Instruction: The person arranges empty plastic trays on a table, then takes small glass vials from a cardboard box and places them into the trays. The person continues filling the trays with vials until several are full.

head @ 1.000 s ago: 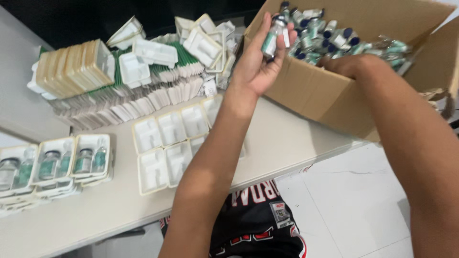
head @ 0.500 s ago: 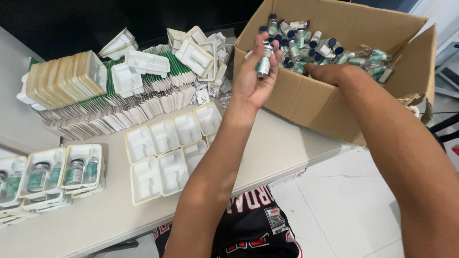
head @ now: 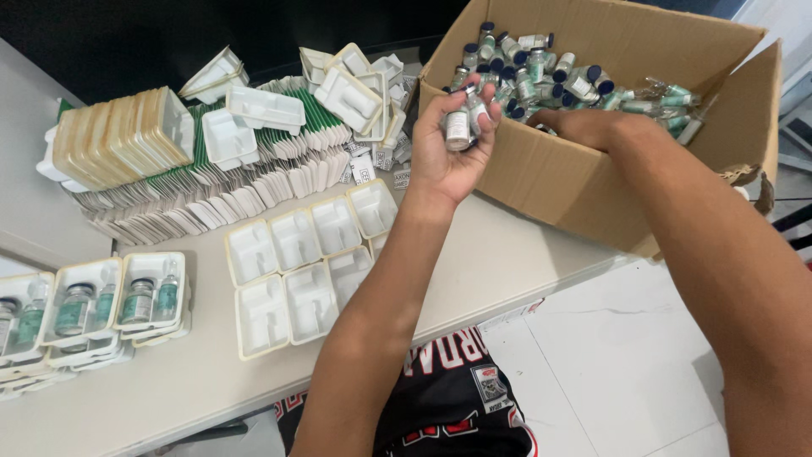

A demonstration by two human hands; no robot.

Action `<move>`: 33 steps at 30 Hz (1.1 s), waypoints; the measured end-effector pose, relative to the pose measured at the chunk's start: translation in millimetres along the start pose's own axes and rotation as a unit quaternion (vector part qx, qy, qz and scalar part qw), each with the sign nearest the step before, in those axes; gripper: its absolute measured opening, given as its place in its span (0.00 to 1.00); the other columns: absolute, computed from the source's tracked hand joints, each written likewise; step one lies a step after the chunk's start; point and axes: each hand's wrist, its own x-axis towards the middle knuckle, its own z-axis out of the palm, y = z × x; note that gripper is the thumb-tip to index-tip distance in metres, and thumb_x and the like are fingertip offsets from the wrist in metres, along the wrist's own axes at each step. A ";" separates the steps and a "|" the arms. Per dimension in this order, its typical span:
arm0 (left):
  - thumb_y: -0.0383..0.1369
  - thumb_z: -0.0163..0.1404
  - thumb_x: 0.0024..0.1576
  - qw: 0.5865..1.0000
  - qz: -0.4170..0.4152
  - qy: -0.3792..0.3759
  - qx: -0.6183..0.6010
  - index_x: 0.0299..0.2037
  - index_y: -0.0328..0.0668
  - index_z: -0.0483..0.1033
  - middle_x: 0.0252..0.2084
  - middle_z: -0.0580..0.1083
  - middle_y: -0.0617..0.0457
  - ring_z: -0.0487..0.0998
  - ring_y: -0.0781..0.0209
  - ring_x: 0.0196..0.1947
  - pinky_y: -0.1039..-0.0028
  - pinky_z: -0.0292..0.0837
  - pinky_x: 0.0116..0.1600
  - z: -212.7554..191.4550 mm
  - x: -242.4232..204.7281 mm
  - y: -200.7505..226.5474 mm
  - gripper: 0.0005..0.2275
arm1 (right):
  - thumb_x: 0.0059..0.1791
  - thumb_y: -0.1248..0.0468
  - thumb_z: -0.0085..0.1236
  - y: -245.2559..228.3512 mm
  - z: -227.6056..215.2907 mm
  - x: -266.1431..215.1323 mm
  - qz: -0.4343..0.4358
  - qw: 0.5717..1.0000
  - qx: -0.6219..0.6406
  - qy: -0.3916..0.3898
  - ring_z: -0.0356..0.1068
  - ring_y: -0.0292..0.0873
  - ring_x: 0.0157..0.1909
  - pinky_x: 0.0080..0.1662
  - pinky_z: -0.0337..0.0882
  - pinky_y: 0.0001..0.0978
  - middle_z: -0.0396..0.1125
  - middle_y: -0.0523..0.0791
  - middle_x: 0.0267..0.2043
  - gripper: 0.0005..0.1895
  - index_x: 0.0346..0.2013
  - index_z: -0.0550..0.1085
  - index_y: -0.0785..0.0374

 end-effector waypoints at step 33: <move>0.31 0.53 0.58 0.927 -0.002 0.138 0.350 0.52 0.37 0.75 0.42 0.78 0.47 0.80 0.67 0.37 0.88 0.71 0.29 48.1 -196.2 135.1 0.13 | 0.43 0.71 0.74 -213.5 88.8 -93.1 -0.615 0.677 0.301 0.269 0.70 0.42 0.60 0.61 0.73 0.33 0.67 0.48 0.65 0.39 0.67 0.69 0.61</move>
